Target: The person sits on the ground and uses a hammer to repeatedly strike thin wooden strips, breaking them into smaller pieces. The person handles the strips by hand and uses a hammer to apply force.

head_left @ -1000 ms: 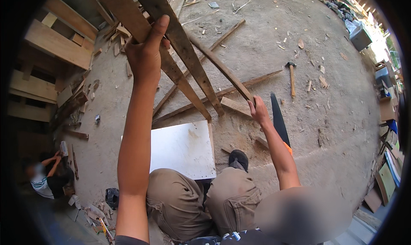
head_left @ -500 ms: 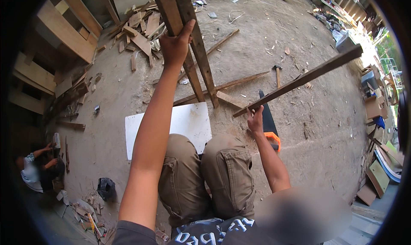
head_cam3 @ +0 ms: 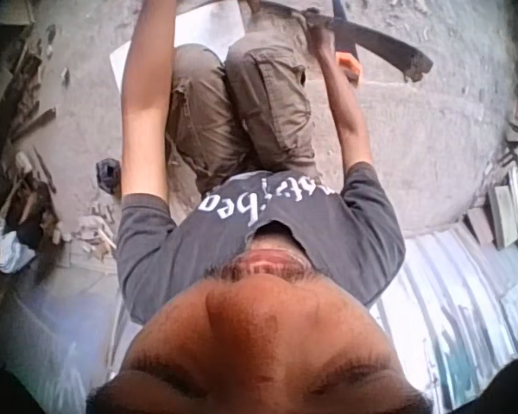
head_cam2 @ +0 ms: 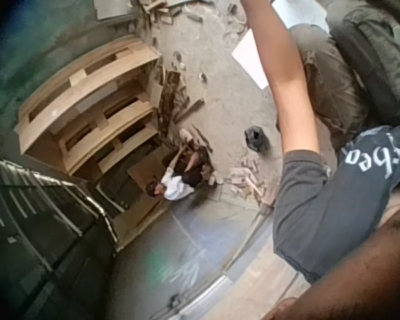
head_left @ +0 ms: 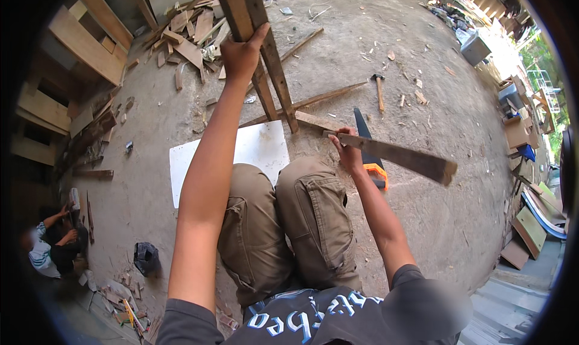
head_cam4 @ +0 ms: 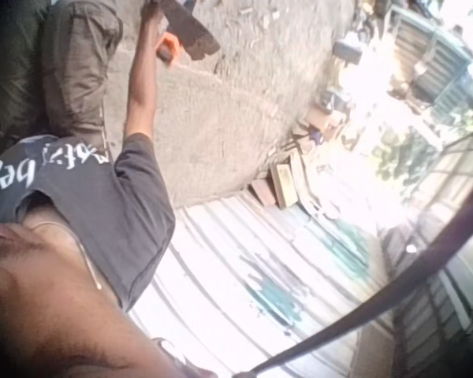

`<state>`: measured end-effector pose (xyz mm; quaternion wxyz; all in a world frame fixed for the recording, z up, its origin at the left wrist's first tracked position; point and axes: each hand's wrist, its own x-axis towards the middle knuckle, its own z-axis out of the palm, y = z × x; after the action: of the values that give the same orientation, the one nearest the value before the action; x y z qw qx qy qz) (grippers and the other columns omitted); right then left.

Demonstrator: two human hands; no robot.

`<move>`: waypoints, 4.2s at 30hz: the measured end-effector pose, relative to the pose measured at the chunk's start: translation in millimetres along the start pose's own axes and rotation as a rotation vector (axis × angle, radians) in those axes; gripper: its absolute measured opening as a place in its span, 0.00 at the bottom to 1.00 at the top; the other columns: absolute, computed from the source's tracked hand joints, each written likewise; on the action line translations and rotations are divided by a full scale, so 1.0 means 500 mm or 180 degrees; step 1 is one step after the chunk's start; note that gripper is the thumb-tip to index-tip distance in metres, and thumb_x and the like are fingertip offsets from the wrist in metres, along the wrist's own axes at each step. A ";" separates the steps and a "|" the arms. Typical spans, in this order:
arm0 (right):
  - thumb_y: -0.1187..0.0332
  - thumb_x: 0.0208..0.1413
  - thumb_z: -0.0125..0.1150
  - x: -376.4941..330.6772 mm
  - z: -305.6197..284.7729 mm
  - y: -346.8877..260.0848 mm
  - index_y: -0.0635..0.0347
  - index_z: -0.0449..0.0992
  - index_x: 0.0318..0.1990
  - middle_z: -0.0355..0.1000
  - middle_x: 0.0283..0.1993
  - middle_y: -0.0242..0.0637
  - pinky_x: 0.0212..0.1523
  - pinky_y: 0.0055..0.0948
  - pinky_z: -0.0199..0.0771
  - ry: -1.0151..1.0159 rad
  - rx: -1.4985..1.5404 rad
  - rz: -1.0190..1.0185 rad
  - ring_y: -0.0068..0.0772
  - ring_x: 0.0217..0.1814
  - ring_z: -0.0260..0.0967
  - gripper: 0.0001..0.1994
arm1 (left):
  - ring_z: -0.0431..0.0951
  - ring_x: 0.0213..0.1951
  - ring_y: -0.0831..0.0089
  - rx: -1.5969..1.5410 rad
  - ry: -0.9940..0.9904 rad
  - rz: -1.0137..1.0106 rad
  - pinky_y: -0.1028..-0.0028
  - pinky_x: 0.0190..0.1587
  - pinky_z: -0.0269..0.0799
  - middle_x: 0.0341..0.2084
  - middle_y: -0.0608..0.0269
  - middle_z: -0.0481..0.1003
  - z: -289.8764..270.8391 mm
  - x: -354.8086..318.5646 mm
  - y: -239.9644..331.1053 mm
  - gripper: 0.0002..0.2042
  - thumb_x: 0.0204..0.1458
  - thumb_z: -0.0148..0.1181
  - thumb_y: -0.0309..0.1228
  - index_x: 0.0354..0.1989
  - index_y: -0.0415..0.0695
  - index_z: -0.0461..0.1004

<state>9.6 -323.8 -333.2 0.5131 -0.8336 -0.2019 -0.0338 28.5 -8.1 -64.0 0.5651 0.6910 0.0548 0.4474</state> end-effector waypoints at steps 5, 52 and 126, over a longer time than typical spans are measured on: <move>0.61 0.53 0.74 0.078 -0.007 -0.018 0.64 0.73 0.46 0.78 0.37 0.40 0.33 0.32 0.75 0.0364 -0.0115 -0.0362 0.29 0.36 0.76 0.20 | 0.85 0.32 0.70 0.0584 -0.0403 -0.0015 0.70 0.37 0.77 0.28 0.59 0.84 0.039 -0.020 0.020 0.14 0.49 0.73 0.40 0.35 0.41 0.84; 0.70 0.65 0.57 0.197 0.022 -0.038 0.57 0.59 0.61 0.77 0.50 0.49 0.48 0.42 0.77 -0.0381 0.0705 -0.0101 0.51 0.54 0.77 0.20 | 0.83 0.30 0.70 0.1187 -0.0787 0.0049 0.70 0.36 0.75 0.28 0.58 0.84 0.059 -0.041 -0.001 0.17 0.48 0.74 0.42 0.33 0.38 0.84; 0.56 0.73 0.42 0.315 -0.207 -0.255 0.55 0.65 0.60 0.76 0.52 0.44 0.52 0.38 0.74 -0.0345 0.2320 0.0281 0.35 0.55 0.75 0.17 | 0.85 0.31 0.62 0.1351 0.0087 -0.0125 0.66 0.37 0.78 0.24 0.54 0.83 -0.026 -0.002 -0.035 0.22 0.46 0.72 0.52 0.30 0.42 0.85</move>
<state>122.3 -316.0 -135.4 0.7657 -0.6047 -0.1914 0.1067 26.8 7.1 -79.7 0.4147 0.7871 0.1690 0.4241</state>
